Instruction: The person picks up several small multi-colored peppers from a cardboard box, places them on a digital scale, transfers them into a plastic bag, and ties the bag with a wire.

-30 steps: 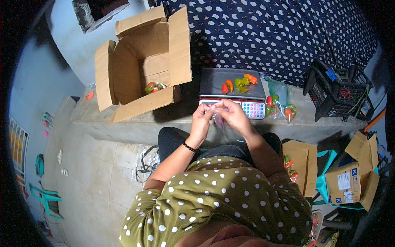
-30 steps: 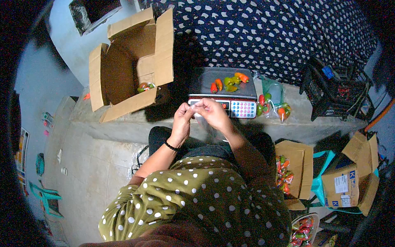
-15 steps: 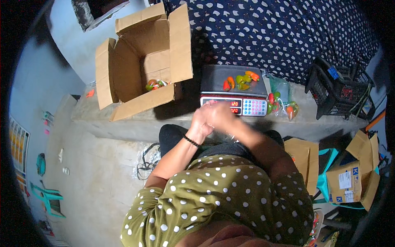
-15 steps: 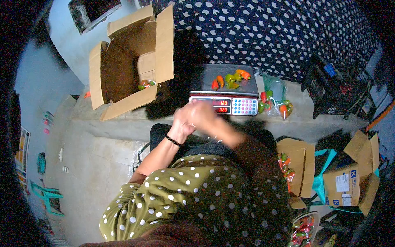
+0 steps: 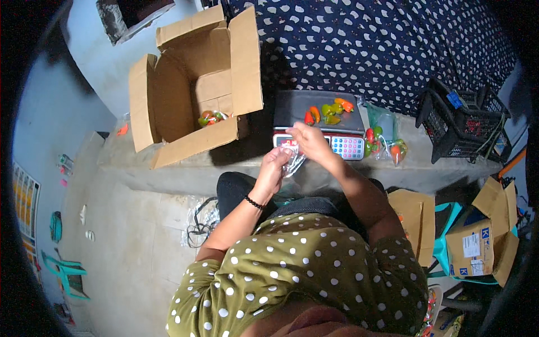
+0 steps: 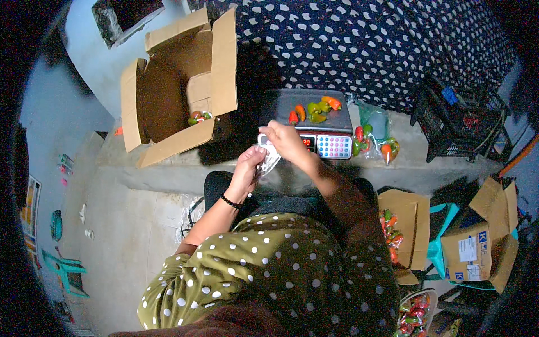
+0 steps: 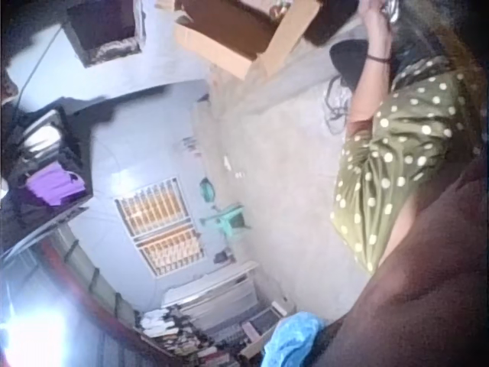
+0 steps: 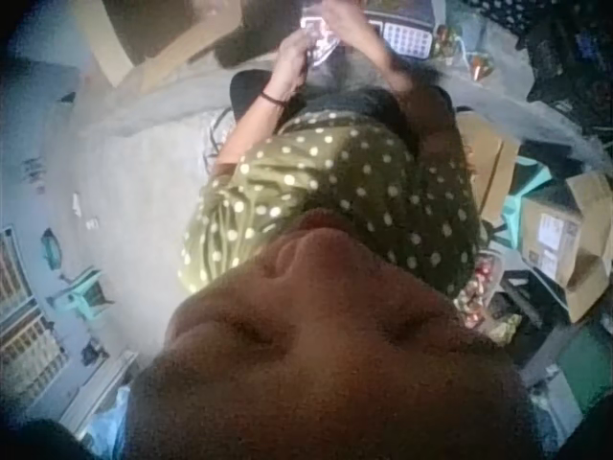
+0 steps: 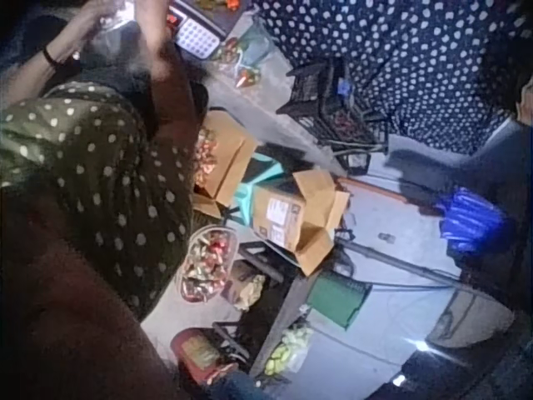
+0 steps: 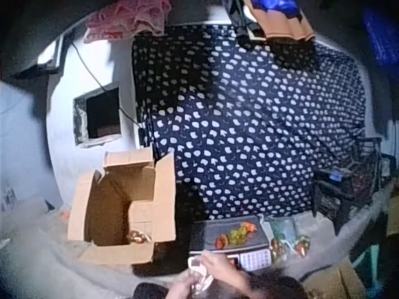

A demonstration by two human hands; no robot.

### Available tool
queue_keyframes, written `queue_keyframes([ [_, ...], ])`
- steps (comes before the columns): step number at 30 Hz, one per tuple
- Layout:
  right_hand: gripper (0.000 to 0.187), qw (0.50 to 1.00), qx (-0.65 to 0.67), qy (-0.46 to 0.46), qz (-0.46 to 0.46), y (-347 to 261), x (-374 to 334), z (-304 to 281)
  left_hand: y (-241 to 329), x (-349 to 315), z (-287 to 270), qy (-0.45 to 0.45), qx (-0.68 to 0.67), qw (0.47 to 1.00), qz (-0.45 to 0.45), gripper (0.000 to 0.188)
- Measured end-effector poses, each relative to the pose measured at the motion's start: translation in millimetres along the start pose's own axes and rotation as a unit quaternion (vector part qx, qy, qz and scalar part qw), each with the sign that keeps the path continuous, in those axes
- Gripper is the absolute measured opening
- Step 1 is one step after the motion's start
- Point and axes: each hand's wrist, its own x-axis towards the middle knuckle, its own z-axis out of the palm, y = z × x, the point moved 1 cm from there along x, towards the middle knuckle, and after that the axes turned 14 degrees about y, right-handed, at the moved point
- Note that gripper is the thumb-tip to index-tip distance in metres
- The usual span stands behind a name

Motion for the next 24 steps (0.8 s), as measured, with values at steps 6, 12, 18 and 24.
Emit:
queue_keyframes([
  [6,0.012,0.943,-0.086,0.032,-0.318,-55.5,-49.9,26.5,-32.9,16.0,-13.8,0.042,-0.25,0.96,-0.119,0.021],
  [12,0.015,0.955,-0.153,-0.025,-0.254,-38.0,-32.9,28.9,-52.8,43.5,-32.7,-0.164,-0.28,0.926,-0.193,0.025],
  [18,0.009,0.961,-0.128,0.01,-0.246,-42.7,-18.6,20.8,-19.5,-2.1,-1.1,0.098,-0.176,0.954,-0.223,0.027],
  [24,0.014,0.928,-0.003,-0.017,-0.373,-59.6,-40.6,21.1,-9.4,-5.8,12.2,-0.084,-0.4,0.886,-0.219,0.034],
])
